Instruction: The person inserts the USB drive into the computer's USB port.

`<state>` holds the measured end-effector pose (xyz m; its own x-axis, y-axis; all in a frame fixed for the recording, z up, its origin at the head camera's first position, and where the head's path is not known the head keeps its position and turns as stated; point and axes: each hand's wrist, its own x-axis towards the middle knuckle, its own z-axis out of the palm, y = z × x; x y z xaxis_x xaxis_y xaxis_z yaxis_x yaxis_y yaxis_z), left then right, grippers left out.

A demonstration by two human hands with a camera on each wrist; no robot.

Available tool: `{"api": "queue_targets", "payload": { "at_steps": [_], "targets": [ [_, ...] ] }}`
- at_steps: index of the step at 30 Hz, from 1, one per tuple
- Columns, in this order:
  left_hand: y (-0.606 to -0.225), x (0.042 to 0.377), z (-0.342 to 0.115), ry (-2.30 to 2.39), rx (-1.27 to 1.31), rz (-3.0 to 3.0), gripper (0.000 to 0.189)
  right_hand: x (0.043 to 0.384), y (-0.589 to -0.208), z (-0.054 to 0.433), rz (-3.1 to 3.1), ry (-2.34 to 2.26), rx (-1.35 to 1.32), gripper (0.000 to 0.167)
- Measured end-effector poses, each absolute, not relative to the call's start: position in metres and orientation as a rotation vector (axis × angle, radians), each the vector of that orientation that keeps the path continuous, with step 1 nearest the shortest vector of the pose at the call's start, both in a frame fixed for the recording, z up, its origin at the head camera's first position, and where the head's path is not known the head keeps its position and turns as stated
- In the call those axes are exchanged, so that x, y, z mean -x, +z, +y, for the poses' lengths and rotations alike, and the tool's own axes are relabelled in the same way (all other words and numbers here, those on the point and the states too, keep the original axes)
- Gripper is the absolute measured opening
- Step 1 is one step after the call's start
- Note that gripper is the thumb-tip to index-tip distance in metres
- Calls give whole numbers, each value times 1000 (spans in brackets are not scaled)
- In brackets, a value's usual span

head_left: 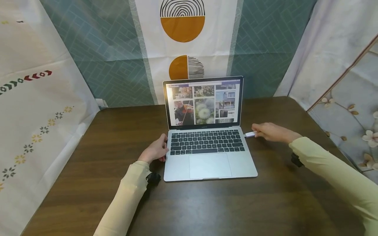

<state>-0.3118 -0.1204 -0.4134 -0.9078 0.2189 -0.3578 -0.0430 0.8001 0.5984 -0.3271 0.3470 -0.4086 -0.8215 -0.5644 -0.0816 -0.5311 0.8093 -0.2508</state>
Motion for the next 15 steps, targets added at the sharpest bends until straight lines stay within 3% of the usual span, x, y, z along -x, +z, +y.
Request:
{"api": "queue_targets", "payload": {
  "at_steps": [15],
  "targets": [
    [-413, 312, -121, 876, -128, 2571, 42, 327, -423, 353, 2906, -464, 850, 17]
  ]
}}
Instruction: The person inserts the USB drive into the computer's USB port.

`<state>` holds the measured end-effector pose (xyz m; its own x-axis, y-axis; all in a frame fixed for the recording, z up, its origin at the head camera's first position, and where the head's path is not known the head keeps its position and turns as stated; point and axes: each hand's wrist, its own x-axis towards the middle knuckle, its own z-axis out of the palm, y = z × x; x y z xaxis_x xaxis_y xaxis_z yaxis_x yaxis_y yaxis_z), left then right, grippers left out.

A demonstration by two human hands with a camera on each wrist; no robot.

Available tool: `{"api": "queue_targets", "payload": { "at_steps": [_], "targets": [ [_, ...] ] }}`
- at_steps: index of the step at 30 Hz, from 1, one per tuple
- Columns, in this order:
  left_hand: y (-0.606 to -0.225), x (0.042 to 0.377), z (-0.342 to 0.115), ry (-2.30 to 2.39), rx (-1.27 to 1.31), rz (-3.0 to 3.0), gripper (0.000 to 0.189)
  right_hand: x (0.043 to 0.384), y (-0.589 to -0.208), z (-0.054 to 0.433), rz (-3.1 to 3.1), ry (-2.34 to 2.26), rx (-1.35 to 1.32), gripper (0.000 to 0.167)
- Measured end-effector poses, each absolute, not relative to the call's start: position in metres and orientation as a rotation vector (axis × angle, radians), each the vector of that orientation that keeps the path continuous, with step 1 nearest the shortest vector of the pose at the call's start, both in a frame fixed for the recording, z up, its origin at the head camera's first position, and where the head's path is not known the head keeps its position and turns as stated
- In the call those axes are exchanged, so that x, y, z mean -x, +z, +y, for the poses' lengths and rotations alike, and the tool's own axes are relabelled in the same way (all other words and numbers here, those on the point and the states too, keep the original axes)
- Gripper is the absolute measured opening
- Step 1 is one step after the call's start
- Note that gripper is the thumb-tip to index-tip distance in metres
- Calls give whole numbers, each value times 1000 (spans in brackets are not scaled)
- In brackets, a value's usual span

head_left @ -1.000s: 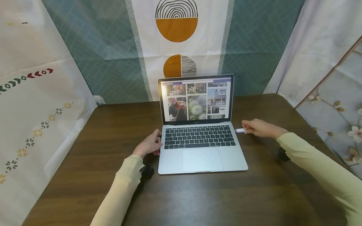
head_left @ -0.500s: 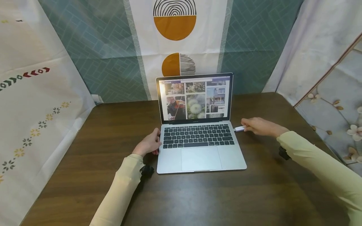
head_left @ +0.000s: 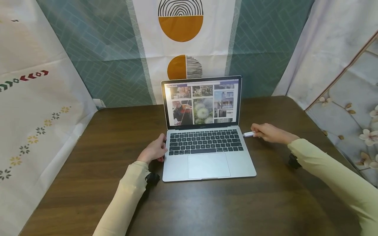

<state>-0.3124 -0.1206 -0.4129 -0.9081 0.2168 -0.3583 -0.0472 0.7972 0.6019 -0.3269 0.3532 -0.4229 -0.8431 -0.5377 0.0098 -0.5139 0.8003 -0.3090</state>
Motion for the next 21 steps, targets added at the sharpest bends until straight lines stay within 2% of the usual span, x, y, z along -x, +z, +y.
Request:
{"api": "queue_targets", "payload": {
  "at_steps": [11, 21],
  "targets": [
    [-412, 311, -125, 899, -141, 2560, 43, 334, -422, 356, 2808, -551, 920, 15],
    [-412, 310, -122, 876, -151, 2570, 42, 333, -424, 360, 2835, -585, 832, 15]
  ]
}}
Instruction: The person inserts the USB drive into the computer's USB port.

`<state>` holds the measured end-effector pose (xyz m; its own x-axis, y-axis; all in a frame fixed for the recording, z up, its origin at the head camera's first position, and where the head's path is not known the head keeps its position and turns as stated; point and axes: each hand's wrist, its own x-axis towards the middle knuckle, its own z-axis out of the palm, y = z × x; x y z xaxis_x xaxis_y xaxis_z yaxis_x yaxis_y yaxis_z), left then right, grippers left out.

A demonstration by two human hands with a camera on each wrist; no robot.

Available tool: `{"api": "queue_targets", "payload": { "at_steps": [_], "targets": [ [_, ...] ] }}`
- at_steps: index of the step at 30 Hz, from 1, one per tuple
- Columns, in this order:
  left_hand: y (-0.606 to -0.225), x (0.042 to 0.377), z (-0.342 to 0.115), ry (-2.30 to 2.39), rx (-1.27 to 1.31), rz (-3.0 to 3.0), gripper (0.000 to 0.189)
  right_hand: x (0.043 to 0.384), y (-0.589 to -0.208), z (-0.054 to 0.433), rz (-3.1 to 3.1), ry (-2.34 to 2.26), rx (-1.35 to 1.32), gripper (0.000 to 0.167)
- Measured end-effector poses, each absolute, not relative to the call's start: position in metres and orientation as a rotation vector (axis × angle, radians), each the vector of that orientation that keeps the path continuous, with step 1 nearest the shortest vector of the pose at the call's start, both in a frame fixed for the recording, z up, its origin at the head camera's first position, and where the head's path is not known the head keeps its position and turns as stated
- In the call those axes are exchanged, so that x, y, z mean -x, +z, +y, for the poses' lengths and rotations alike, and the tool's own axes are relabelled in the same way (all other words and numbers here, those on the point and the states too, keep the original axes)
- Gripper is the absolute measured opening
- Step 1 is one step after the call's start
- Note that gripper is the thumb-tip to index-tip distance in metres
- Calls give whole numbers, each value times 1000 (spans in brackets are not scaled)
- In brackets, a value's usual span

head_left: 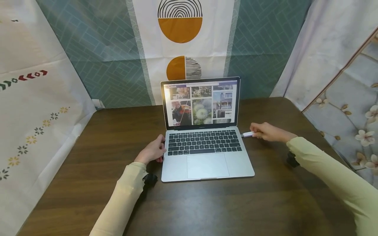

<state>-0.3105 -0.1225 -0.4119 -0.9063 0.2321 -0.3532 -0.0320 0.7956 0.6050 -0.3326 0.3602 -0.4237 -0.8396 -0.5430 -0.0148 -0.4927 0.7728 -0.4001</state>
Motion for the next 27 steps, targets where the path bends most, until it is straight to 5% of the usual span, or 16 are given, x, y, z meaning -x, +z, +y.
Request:
{"api": "queue_targets", "payload": {
  "at_steps": [27],
  "targets": [
    [-414, 312, -123, 877, -152, 2574, 42, 333, -428, 366, 2851, -590, 830, 16]
  ]
}}
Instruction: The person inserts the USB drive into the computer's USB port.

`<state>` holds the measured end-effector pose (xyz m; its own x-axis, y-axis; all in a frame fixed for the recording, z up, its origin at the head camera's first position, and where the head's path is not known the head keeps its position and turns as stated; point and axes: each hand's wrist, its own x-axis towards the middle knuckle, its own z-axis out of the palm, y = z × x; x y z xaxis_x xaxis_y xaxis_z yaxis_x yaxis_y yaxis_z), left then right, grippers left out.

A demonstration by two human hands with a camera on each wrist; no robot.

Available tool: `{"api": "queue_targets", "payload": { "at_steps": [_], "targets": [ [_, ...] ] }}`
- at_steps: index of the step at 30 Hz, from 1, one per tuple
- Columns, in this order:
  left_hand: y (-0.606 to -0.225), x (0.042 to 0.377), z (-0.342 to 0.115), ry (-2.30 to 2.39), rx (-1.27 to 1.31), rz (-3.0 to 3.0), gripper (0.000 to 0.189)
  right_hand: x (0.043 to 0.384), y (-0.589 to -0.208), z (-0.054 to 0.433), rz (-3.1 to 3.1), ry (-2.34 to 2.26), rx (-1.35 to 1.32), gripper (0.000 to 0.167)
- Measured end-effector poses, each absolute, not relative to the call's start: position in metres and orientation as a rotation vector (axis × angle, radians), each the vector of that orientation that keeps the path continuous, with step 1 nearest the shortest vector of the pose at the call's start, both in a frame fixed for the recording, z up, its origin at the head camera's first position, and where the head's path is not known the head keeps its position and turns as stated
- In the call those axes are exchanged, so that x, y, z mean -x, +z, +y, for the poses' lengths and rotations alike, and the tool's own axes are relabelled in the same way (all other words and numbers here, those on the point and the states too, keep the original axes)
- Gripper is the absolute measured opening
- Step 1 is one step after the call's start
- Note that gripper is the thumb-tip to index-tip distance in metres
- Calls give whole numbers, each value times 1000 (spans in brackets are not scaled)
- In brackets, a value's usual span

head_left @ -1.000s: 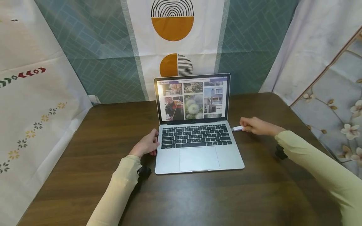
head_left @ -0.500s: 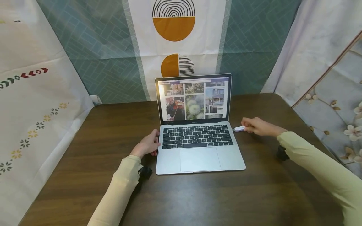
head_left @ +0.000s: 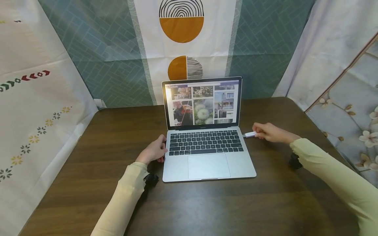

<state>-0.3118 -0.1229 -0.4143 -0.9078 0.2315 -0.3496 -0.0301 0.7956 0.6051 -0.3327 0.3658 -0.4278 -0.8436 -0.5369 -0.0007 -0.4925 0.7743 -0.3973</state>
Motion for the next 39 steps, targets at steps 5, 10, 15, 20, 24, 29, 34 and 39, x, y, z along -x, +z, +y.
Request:
{"api": "queue_targets", "payload": {
  "at_steps": [5, 10, 15, 20, 24, 29, 34, 39],
  "targets": [
    [-414, 312, -122, 876, -137, 2562, 43, 332, -429, 367, 2867, -587, 832, 17],
    [-413, 312, -122, 872, -135, 2564, 43, 329, -431, 364, 2876, -609, 790, 18],
    [-413, 312, -123, 850, -151, 2576, 42, 323, -432, 358, 2885, -623, 739, 18],
    [-414, 311, -125, 867, -165, 2553, 41, 319, -432, 354, 2890, -623, 740, 18],
    [-414, 312, -126, 868, -194, 2550, 41, 317, -432, 353, 2906, -616, 743, 19],
    [-415, 311, -126, 852, -194, 2556, 42, 315, -430, 350, 2894, -591, 817, 18],
    [-415, 310, -123, 836, -174, 2567, 41, 321, -425, 348, 2814, -507, 798, 17],
    [-413, 312, -121, 853, -169, 2568, 41, 331, -418, 346, 2772, -456, 760, 15]
  ]
}}
